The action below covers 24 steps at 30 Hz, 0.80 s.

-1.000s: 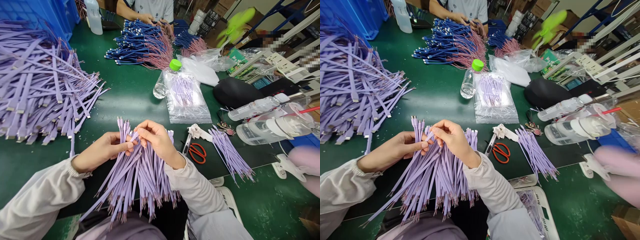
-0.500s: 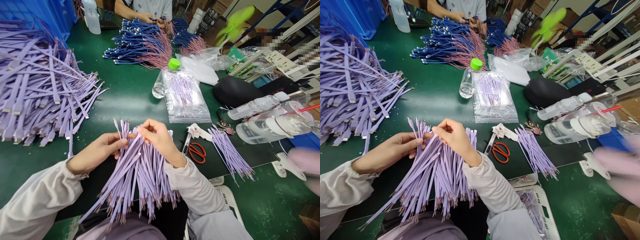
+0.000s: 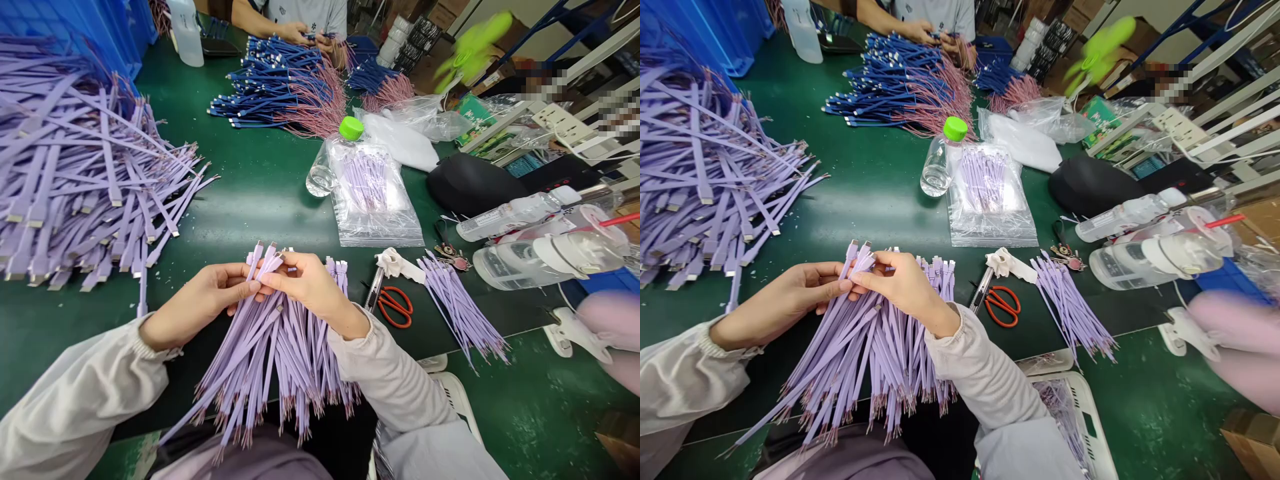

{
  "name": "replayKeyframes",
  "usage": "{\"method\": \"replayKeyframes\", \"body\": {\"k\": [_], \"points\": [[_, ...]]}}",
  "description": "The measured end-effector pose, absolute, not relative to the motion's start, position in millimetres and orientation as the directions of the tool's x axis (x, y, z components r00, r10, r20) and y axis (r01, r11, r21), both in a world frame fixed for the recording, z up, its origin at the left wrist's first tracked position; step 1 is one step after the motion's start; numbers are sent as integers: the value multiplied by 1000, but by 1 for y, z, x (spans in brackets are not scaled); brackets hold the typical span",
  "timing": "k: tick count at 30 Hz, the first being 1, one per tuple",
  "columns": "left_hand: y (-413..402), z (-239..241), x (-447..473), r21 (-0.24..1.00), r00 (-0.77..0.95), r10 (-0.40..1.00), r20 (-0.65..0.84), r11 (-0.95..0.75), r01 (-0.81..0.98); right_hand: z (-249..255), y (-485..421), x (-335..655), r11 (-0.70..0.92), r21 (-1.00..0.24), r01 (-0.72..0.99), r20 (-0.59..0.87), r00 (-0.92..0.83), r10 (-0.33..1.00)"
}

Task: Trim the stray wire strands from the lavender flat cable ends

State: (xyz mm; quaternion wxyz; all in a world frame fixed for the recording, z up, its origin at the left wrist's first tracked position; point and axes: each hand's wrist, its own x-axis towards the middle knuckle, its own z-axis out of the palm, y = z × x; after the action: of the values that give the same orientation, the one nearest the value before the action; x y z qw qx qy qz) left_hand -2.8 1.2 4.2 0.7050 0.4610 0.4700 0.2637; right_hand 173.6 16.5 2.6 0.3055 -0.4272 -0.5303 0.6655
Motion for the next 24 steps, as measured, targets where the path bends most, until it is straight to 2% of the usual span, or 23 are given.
{"method": "replayKeyframes", "body": {"k": [7, 15, 18, 21, 24], "points": [[2, 7, 0, 899, 348, 832, -432, 427, 95, 5, 16, 173, -140, -978, 152, -189, -385, 903], [3, 7, 0, 894, 368, 823, -433, 443, 63, 7, 16, 172, -146, -985, 95, -172, -399, 901], [3, 5, -2, 903, 362, 832, -421, 422, 81, 7, 17, 173, -155, -981, 120, -191, -418, 888], [3, 7, -4, 913, 350, 846, -403, 347, 215, 12, 20, 179, -118, -970, 213, -196, -394, 898], [0, 14, -7, 879, 361, 871, -333, 149, 453, 28, 23, 194, -76, -970, 230, -138, -266, 954]]}}
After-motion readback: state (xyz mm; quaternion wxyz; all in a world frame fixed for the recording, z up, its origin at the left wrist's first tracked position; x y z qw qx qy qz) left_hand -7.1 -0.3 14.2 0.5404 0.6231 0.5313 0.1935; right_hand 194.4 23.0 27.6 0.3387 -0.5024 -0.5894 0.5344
